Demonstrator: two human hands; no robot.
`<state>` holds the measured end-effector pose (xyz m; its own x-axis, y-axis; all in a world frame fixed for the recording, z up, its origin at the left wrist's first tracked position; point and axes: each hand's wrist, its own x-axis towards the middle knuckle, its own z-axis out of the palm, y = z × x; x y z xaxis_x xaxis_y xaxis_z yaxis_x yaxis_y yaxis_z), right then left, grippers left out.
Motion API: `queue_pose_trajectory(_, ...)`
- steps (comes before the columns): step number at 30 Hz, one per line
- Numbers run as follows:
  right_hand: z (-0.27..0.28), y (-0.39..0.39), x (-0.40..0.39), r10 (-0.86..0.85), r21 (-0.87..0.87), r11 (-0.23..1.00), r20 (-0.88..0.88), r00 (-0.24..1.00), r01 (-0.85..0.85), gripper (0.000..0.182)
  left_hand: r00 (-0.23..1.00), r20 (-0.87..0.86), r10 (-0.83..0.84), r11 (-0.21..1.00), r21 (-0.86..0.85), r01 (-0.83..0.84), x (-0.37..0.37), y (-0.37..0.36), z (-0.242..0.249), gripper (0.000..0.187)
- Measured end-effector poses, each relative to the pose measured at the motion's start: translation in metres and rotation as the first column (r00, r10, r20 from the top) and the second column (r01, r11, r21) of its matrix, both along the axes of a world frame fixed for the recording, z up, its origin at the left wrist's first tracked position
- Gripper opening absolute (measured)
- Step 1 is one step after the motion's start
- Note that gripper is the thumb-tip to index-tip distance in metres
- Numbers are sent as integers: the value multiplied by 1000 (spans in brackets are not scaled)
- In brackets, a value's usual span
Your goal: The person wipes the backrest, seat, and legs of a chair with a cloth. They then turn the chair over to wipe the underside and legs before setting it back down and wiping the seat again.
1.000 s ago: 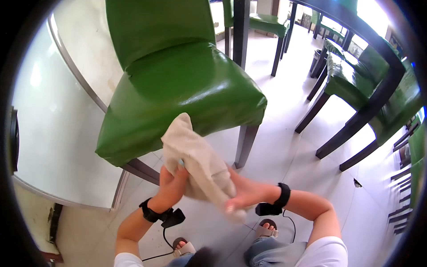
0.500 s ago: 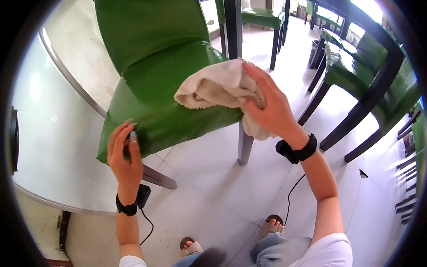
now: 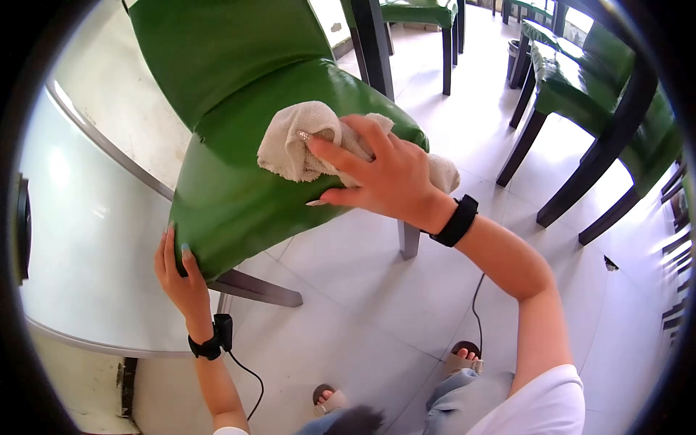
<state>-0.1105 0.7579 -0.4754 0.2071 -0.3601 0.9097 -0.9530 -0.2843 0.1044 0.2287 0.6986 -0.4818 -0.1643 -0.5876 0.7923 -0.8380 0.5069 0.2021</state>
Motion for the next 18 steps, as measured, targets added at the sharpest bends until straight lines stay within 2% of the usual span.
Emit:
queue_pose_trajectory(4,-2,-12,-7,46,-66,997,-31,998,-47,69,999,-4,33,999,-38,-33,-2,-9,-8,37)
queue_pose_trajectory(11,-15,-62,-5,74,48,996,23,997,-75,69,992,13,123,979,-164,-119,-1,-61,-32,32)
queue_pose_trajectory(12,-20,-75,-4,83,1,997,3,997,-83,68,987,16,159,972,-179,-153,-1,-70,-38,32)
queue_pose_trajectory(18,-37,-149,0,64,-9,998,61,996,-64,61,976,-102,193,970,-128,-205,-7,-127,-53,31)
